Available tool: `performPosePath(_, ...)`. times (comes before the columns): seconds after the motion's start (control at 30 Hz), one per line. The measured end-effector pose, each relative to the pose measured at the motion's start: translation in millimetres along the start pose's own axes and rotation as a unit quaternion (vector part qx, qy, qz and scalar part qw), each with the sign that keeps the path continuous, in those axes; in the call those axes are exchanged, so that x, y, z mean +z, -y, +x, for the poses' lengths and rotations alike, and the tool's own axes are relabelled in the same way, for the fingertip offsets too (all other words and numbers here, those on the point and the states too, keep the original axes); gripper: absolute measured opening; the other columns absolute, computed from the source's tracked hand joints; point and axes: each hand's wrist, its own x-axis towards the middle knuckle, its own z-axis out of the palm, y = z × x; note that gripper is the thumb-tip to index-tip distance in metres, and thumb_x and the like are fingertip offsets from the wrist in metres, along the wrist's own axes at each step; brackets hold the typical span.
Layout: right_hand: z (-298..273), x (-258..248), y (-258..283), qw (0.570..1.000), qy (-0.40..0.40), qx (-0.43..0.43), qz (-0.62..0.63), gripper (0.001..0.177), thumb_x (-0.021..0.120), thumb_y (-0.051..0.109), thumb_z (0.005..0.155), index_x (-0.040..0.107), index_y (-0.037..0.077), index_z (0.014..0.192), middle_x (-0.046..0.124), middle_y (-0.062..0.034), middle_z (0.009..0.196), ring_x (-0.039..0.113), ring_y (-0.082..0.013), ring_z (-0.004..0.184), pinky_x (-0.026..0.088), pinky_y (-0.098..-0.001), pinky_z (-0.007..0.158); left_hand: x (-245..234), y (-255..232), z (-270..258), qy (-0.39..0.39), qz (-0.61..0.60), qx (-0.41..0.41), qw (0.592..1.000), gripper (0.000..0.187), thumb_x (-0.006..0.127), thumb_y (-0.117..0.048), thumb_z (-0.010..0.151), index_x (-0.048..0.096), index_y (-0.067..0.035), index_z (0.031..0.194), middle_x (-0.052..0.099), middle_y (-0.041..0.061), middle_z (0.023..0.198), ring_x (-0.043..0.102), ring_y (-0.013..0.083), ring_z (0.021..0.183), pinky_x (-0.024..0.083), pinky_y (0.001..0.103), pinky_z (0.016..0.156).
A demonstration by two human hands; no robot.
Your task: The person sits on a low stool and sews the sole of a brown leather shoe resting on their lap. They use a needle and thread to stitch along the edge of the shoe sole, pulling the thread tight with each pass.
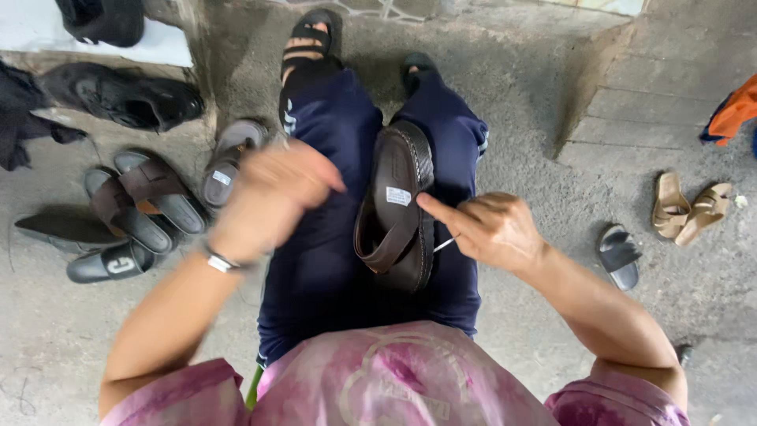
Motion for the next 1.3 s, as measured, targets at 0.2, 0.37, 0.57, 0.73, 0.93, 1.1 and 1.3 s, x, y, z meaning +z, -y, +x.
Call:
performPosePath(0.2, 12.5, -15.7, 7.4, 0.999, 0.030, 0.000, 0.021, 0.035, 0.062, 0.018, 0.098, 0.070, 0.017, 0.131, 0.052, -0.0031, 0.051, 0.060, -0.0222, 0.043, 0.052, -0.0335, 0.044, -68.0, 22.4, -19.7, -0.283, 0.317, 0.170, 0.889, 0.022, 0.063, -0.011, 0.116, 0.073, -0.012, 0.097, 0.070, 0.007, 0.100, 0.059, 0.0267, 0.096, 0.043, 0.035, 0.094)
performPosePath(0.37, 5.8, -16.3, 6.0, 0.999, 0.005, -0.031, -0.039, 0.025, 0.069, 0.018, 0.094, 0.076, 0.018, 0.118, 0.051, 0.0032, 0.060, 0.058, -0.0159, 0.049, 0.050, -0.0278, 0.049, 47.6, -5.2, -16.4, -0.128, 0.661, 0.209, 0.709, 0.058, 0.073, -0.035, 0.086, 0.062, 0.003, 0.129, 0.069, 0.027, 0.109, 0.066, 0.0414, 0.102, 0.054, 0.059, 0.090)
performPosePath(0.57, 24.9, -28.9, 8.8, 0.998, 0.028, -0.024, -0.060, 0.034, 0.064, 0.020, 0.098, 0.071, 0.020, 0.131, 0.055, 0.0051, 0.059, 0.056, -0.0144, 0.048, 0.054, -0.0287, 0.051, 35.7, -23.9, 0.2, 0.124, 0.061, 0.276, 0.951, 0.028, 0.055, -0.018, 0.101, 0.068, -0.013, 0.076, 0.067, 0.010, 0.115, 0.050, 0.0379, 0.130, 0.036, 0.047, 0.108)
performPosePath(0.73, 15.5, 0.2, -9.1, 0.997, 0.030, 0.004, 0.067, 0.033, 0.065, 0.016, 0.097, 0.071, 0.015, 0.129, 0.060, -0.0014, 0.053, 0.061, -0.0195, 0.045, 0.055, -0.0310, 0.047, 20.1, 13.2, 12.3, 0.045, -0.195, 0.009, 0.980, 0.020, 0.060, -0.014, 0.097, 0.070, -0.004, 0.083, 0.068, 0.011, 0.073, 0.060, 0.0134, 0.063, 0.046, 0.024, 0.055)
performPosePath(0.93, 9.5, -20.7, 1.6, 0.998, 0.041, 0.018, -0.037, 0.039, 0.058, 0.033, 0.099, 0.067, 0.023, 0.135, 0.056, -0.0004, 0.062, 0.060, -0.0174, 0.048, 0.053, -0.0315, 0.047, -28.5, 22.7, 17.8, -0.146, 0.084, 0.162, 0.972, 0.024, 0.060, -0.008, 0.094, 0.055, -0.005, 0.071, 0.058, 0.012, 0.081, 0.049, 0.0189, 0.077, 0.037, 0.027, 0.065)
performPosePath(1.1, 0.0, -25.9, 20.5, 0.994, 0.092, 0.018, -0.062, 0.040, 0.061, -0.004, 0.090, 0.066, 0.014, 0.125, 0.053, -0.0051, 0.095, 0.055, -0.0167, 0.059, 0.050, -0.0328, 0.045, 30.8, -6.6, -8.6, -0.204, 0.431, 0.281, 0.833, 0.032, 0.081, -0.014, 0.083, 0.060, -0.005, 0.105, 0.058, 0.020, 0.130, 0.043, 0.0512, 0.136, 0.034, 0.066, 0.112)
performPosePath(1.3, 2.3, -24.0, 22.6, 0.987, 0.084, 0.016, -0.134, 0.034, 0.053, 0.013, 0.097, 0.072, 0.026, 0.123, 0.059, 0.0000, 0.094, 0.064, -0.0175, 0.069, 0.057, -0.0319, 0.057, 93.4, 40.9, -6.4, -0.158, 0.365, 0.329, 0.856, 0.063, 0.081, -0.055, 0.077, 0.059, -0.004, 0.109, 0.062, 0.015, 0.130, 0.055, 0.0375, 0.131, 0.033, 0.053, 0.116)
